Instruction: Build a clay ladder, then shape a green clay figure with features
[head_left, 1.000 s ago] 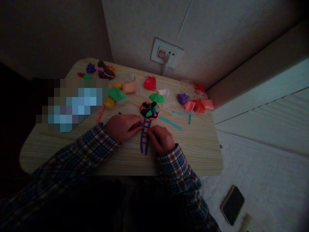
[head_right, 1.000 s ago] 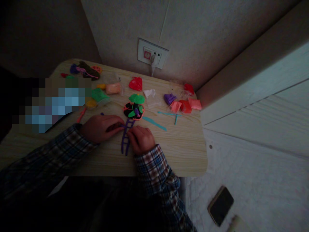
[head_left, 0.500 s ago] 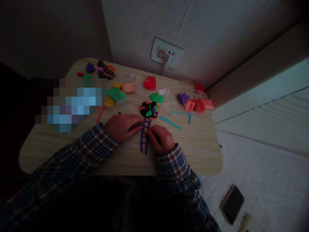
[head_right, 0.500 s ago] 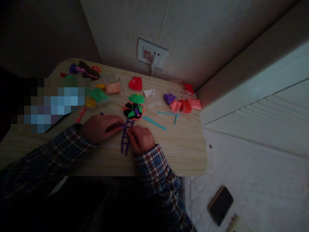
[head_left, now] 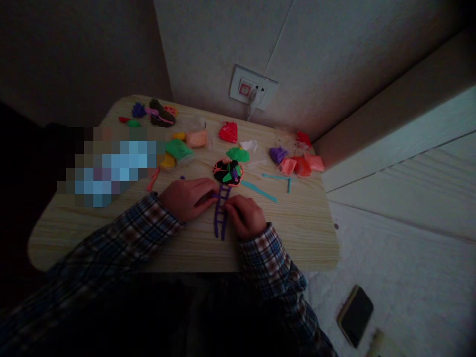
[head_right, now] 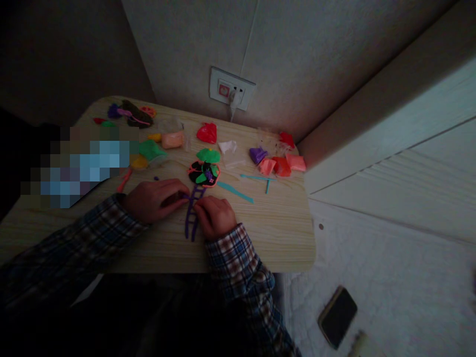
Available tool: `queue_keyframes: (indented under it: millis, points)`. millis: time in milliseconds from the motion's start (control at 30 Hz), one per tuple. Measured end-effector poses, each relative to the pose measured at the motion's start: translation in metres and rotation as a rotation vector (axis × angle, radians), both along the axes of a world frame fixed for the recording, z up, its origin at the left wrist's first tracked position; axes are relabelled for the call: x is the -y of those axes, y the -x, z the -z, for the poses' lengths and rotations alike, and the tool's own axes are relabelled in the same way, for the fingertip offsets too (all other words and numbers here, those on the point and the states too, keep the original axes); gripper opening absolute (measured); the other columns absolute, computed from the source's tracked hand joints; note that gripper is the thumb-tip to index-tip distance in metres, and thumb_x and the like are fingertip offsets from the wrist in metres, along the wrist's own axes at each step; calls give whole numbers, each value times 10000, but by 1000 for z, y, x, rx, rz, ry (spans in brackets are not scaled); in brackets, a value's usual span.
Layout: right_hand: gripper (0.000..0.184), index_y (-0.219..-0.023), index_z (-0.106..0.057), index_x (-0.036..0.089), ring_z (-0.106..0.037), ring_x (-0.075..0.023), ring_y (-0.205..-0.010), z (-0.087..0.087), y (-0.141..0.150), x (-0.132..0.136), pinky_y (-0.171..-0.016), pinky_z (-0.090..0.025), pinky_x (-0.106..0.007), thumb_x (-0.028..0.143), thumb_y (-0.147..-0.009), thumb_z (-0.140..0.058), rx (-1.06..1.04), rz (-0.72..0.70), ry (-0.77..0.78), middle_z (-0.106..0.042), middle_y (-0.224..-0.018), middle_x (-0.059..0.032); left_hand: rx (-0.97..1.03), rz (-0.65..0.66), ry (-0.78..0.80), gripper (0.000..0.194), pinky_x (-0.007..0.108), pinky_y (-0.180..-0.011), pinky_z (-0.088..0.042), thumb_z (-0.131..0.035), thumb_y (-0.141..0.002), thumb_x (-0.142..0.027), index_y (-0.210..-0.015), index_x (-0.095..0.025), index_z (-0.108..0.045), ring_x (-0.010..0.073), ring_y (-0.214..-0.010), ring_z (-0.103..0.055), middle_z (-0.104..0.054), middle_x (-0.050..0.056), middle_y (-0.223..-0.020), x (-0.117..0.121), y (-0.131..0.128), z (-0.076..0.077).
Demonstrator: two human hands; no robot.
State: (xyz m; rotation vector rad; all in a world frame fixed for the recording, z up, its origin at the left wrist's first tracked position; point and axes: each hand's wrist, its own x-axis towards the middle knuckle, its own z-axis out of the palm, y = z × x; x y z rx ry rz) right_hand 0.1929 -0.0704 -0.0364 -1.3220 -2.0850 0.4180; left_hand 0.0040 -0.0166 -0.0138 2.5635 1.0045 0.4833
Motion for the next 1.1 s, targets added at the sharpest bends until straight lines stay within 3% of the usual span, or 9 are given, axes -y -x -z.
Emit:
queue_keyframes:
  millis: [267,467,833,1100]
  points:
    - [225,-830,-617,208,-578,-168,-675,6,1,3,-663,-442,-292,335,-894,-443,-45,-6,-27,-650,-707,-34,102,125,-14,201,225,-704,-455,-439,-914,-229,-1006,-160,-604,150,-818,-624,-679,61,-950,7,-1,-1]
    - [251,-798,-615,205,-574,-153,-645,4,1,4,-630,-445,-274,332,-907,-427,-77,9,-102,-643,-676,-26,111,133,-47,231,236,-694,-462,-447,-922,-264,-1024,-146,-618,154,-830,-633,-690,64,-959,7,0,1]
    - [255,-799,-613,200,-568,-156,-657,5,1,3,-648,-444,-282,334,-911,-427,-88,8,-67,-642,-693,-31,108,128,-64,241,224,-685,-437,-436,-932,-276,-992,-143,-628,133,-779,-618,-689,52,-944,9,0,-3]
    - [241,-789,-615,189,-579,-152,-663,-1,2,5,-643,-441,-275,296,-910,-435,-40,23,-54,-657,-700,-33,227,185,-201,238,210,-605,-431,-450,-928,-295,-913,-139,-629,119,-688,-610,-690,39,-850,5,0,5]
